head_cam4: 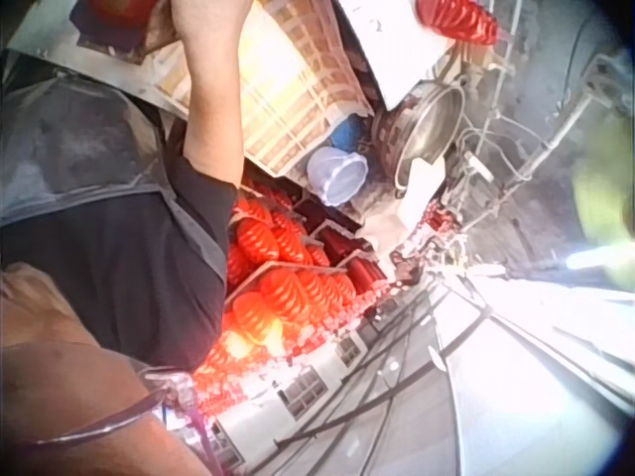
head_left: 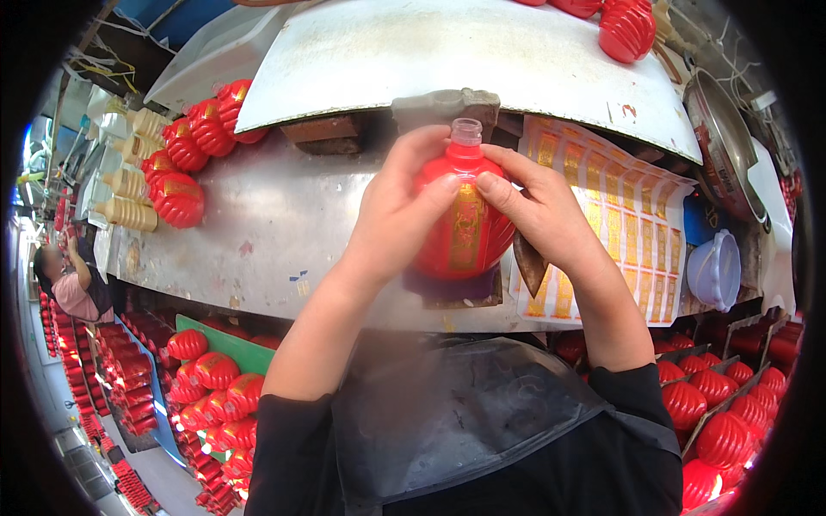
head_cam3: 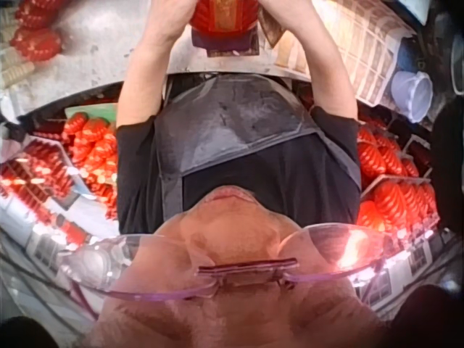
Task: The person repeatedly picks up red ribbed bottles, applies gold labels to their sides, and places them on a nearby surface. The person handles the bottles one at a time, smoothing the labels with their fingers.
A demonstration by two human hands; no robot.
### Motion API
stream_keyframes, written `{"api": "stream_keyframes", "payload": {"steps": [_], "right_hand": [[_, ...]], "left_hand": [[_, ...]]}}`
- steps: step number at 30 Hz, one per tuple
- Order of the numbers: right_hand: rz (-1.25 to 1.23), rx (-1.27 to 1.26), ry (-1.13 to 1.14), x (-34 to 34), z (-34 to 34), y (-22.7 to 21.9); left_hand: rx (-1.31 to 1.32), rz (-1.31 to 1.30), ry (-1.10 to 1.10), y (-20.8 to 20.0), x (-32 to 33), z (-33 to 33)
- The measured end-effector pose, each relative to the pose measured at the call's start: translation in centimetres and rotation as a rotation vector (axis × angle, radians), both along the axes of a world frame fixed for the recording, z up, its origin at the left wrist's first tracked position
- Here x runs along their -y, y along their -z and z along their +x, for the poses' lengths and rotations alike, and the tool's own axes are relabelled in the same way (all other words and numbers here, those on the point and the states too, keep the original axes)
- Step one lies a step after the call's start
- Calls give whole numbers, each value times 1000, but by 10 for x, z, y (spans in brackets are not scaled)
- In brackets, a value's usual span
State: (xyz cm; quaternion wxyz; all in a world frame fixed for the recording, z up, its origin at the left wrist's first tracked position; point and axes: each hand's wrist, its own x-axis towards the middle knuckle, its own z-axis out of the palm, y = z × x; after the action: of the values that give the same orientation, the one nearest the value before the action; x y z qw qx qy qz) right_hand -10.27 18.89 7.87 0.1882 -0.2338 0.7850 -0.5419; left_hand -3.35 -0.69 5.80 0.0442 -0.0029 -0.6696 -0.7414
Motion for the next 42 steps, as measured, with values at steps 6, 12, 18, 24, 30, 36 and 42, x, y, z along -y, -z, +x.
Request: {"api": "stream_keyframes", "payload": {"steps": [6,12,18,24,30,36,42], "right_hand": [[-26,-50,35,-3,8,9],[84,130,69,-9,-18,-7],[-347,144,32,-17,-20,-35],[-59,-924,23,4,0,-21],[-24,-1103,149,0,-6,-14],[-200,-778,186,-9,2,-19],[-46,-1045,148,-12,-4,-10]], "left_hand": [[-29,-11,-16,-2,-5,3],[-14,-39,5,-2,0,6],[-23,-215,67,2,9,4],[-44,-257,34,4,9,4],[-58,-235,22,3,7,2],[22,-130,0,-7,5,-2],[36,-56,-58,-9,-1,-12]]}}
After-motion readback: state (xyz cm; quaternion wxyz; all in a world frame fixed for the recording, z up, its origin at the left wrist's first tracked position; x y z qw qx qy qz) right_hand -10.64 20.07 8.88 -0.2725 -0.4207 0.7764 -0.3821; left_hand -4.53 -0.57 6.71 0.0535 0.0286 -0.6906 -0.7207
